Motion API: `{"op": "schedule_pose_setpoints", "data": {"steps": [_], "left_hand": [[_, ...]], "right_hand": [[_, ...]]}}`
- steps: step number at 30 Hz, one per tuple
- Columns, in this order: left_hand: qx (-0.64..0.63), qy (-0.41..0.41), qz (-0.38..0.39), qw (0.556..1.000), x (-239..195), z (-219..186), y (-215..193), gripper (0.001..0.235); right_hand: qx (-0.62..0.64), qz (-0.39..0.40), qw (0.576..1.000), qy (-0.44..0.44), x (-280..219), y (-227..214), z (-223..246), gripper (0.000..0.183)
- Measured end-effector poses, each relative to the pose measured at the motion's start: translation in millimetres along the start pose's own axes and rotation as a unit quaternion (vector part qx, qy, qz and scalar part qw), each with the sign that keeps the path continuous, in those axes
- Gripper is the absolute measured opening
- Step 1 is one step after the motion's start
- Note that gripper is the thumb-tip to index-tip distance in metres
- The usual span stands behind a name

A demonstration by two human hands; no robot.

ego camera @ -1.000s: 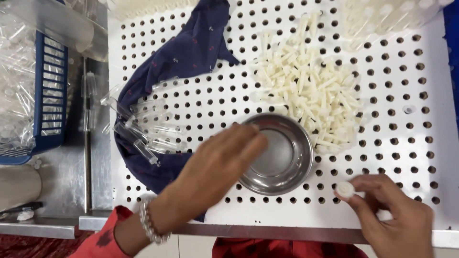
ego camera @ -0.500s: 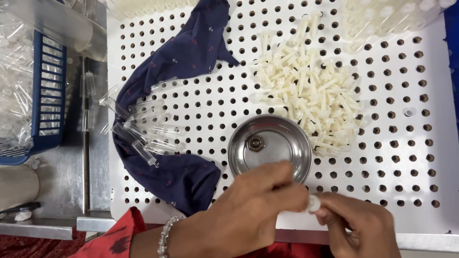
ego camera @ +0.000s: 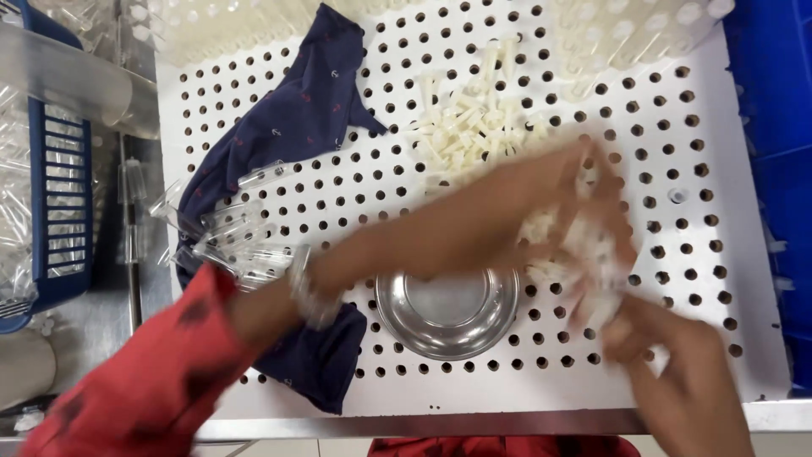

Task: Assembling plastic medical vials by inserting white components into clear tubes.

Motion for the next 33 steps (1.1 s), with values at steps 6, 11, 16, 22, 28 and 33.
{"op": "schedule_pose_setpoints", "data": {"steps": [6,11,16,22,28,33], "left_hand": [[0.401,0.008,-0.11,0.909,77,48,-64,0.019],[0.638,0.046,-0.18,0.748,84,21,-36,0.01],[0.703,-0.039,-0.154,0.693,90,67,-29,0.023],[0.568,-0.056,-0.209,0.794,36,-8,-27,0.025],[0.503,-0.248,-0.212,0.8,-130,-38,-88,0.008],[0.501,-0.525,-0.093,0.681,-226,10,-103,0.009]], "right_hand": [[-0.305,-0.307,0.892,-0.131,1,-39,102,0.012],[-0.352,-0.261,0.876,-0.202,16,-23,122,0.017],[-0.273,-0.254,0.917,-0.139,20,-34,103,0.02],[-0.063,-0.237,0.967,-0.071,24,-45,67,0.028],[-0.148,-0.187,0.969,-0.069,30,-40,75,0.026],[-0.11,-0.228,0.966,-0.041,24,-49,41,0.015]]}}
Point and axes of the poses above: each hand's wrist, its own x-axis towards the middle knuckle, its own y-axis out of the palm, z = x × y, the point moved 10 cm from there along x, towards the middle knuckle, and after that the axes turned 15 degrees about z, right-handed, at the moved point
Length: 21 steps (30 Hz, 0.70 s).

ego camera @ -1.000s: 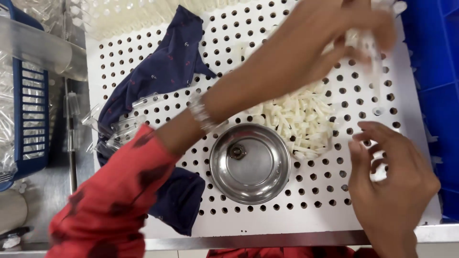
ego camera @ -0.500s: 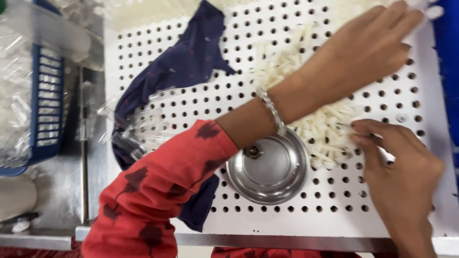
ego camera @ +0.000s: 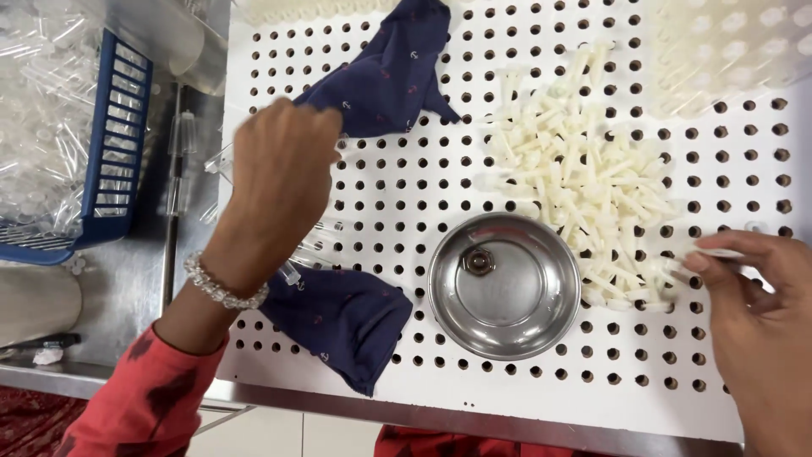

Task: Assembling plastic medical vials by inserting white components into clear tubes.

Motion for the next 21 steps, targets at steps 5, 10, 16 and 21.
{"op": "schedule_pose_setpoints", "data": {"steps": [5,10,16,21], "left_hand": [[-0.006,0.055,-0.165,0.985,-33,-28,-23,0.016],[-0.163,0.149,-0.084,0.972,-32,-68,4,0.038],[-0.304,0.317,-0.145,0.887,-62,-128,-52,0.035],[-0.262,0.397,-0.047,0.878,-74,-193,-25,0.046]], "right_hand": [[0.056,-0.048,0.994,0.076,-18,-20,-67,0.017],[-0.108,-0.002,0.992,0.058,-33,-15,-94,0.013],[-0.077,-0.016,0.996,0.033,-43,-21,-108,0.009],[-0.062,-0.012,0.998,0.031,-42,-22,-116,0.007]]}}
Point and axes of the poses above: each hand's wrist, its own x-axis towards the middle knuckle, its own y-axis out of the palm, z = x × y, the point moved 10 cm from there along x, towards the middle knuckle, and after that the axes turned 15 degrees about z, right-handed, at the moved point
